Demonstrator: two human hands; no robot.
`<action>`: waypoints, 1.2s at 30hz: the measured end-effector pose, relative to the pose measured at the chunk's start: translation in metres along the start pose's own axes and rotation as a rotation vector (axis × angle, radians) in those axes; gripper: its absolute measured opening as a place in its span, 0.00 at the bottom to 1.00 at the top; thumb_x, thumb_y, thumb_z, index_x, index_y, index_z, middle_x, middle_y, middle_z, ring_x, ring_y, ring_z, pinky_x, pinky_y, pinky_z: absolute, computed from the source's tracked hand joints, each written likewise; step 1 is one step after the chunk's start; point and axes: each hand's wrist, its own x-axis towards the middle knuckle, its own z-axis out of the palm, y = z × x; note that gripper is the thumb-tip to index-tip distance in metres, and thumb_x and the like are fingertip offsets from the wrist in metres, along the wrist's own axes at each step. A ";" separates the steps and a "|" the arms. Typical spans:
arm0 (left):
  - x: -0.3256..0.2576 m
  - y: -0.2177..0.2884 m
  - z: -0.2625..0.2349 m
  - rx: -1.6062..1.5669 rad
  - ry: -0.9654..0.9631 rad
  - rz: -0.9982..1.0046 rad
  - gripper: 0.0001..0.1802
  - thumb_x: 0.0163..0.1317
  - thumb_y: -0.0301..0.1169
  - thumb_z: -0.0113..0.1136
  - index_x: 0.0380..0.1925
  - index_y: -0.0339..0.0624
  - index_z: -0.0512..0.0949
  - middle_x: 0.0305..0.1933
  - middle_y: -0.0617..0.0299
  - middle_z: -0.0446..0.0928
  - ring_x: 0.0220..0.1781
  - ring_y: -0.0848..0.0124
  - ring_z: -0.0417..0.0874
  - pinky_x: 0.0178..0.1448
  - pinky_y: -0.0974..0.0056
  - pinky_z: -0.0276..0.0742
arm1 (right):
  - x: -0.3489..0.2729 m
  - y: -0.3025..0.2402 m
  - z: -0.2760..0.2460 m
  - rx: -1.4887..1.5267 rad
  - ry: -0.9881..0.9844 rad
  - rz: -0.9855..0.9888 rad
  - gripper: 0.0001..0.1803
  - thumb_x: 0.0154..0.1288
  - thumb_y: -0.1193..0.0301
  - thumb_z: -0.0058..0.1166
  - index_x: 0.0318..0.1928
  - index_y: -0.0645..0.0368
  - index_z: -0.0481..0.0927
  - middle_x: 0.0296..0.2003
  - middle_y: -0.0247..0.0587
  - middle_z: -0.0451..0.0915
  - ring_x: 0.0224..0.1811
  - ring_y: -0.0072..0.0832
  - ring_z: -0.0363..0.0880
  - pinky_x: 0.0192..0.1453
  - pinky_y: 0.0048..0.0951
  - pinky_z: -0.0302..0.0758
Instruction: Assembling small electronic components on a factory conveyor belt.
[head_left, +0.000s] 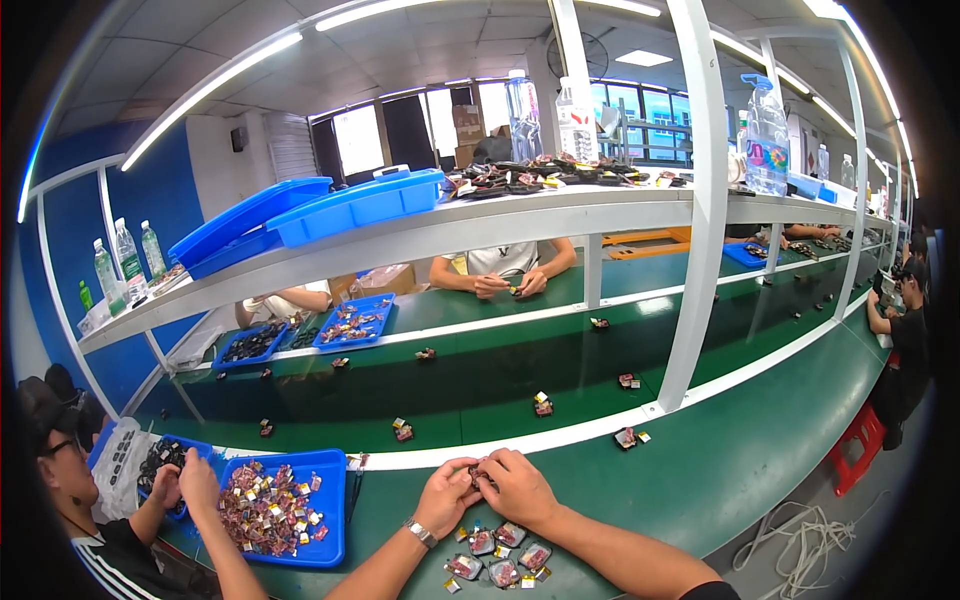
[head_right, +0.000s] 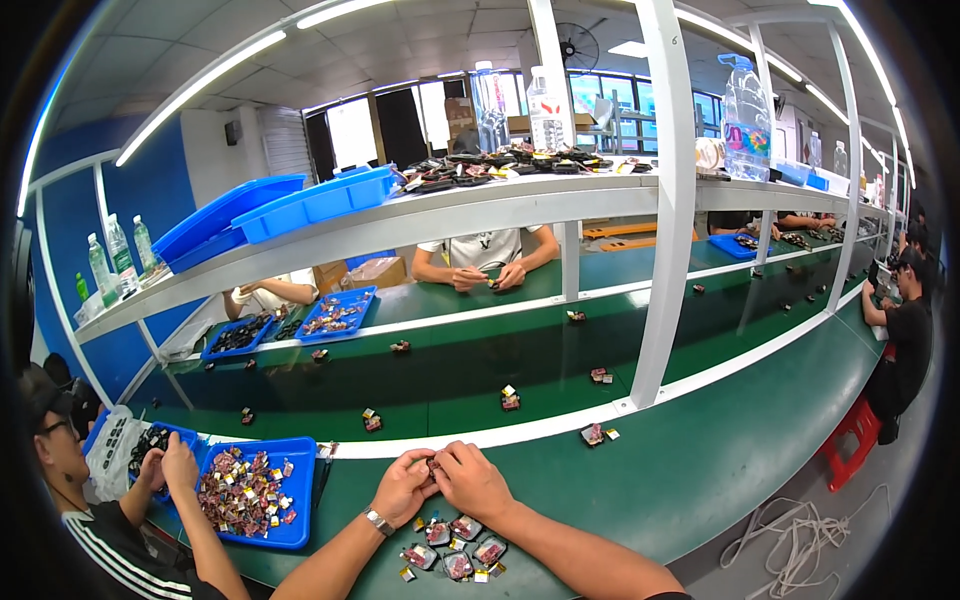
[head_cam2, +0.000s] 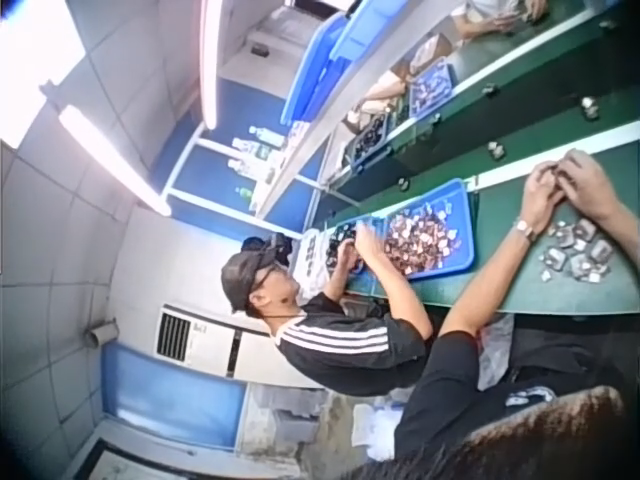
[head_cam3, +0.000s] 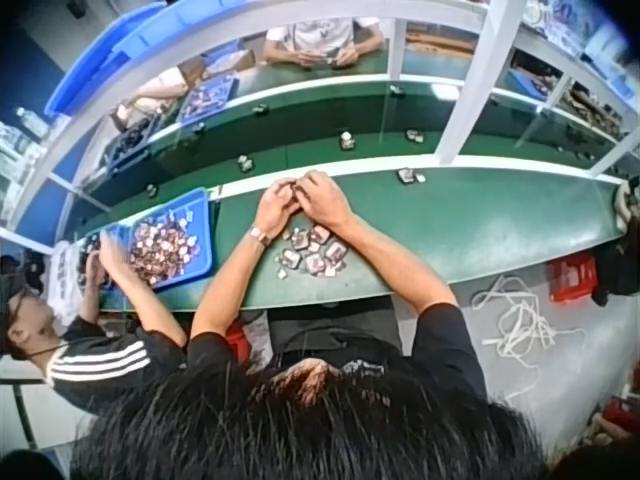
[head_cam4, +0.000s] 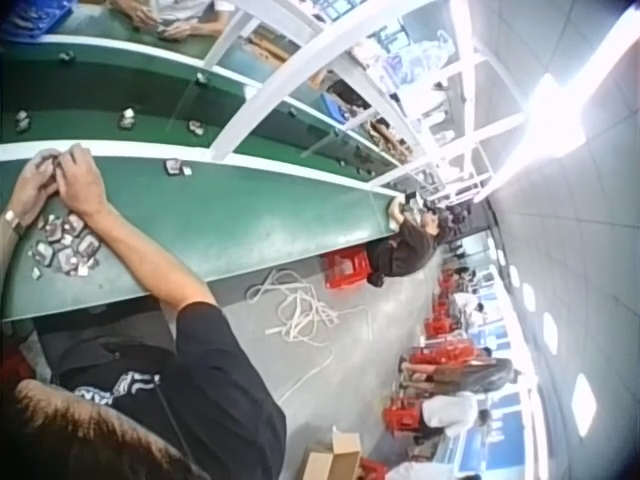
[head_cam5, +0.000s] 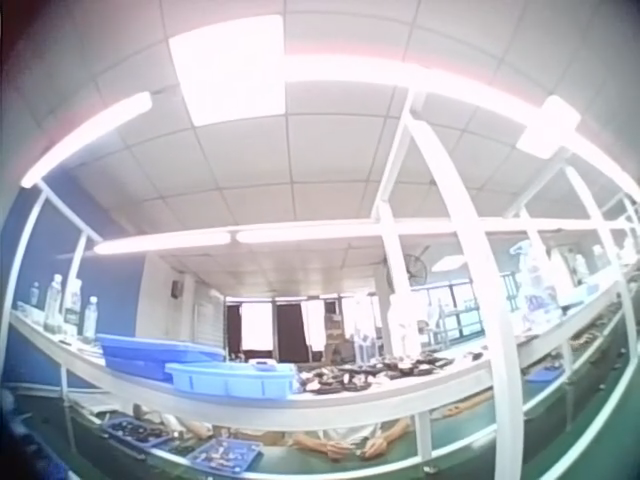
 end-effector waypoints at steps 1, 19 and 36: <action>0.000 0.000 0.000 0.000 -0.002 0.001 0.16 0.67 0.22 0.50 0.54 0.36 0.66 0.48 0.57 0.75 0.51 0.68 0.78 0.59 0.56 0.78 | 0.000 0.000 0.001 -0.002 0.002 -0.001 0.08 0.55 0.73 0.61 0.36 0.60 0.79 0.37 0.42 0.76 0.39 0.39 0.77 0.43 0.35 0.77; -0.002 -0.008 0.010 0.297 0.156 0.079 0.11 0.68 0.24 0.52 0.49 0.35 0.72 0.44 0.58 0.81 0.43 0.72 0.82 0.46 0.67 0.82 | -0.009 0.001 0.010 0.277 0.010 0.296 0.07 0.56 0.76 0.60 0.36 0.62 0.78 0.38 0.43 0.76 0.34 0.33 0.80 0.39 0.30 0.79; -0.002 -0.007 0.013 0.361 0.060 0.119 0.14 0.67 0.21 0.50 0.52 0.34 0.71 0.49 0.56 0.79 0.48 0.70 0.82 0.48 0.68 0.81 | -0.011 -0.002 0.006 0.333 0.036 0.348 0.08 0.59 0.74 0.57 0.41 0.59 0.79 0.38 0.45 0.75 0.34 0.37 0.80 0.38 0.35 0.78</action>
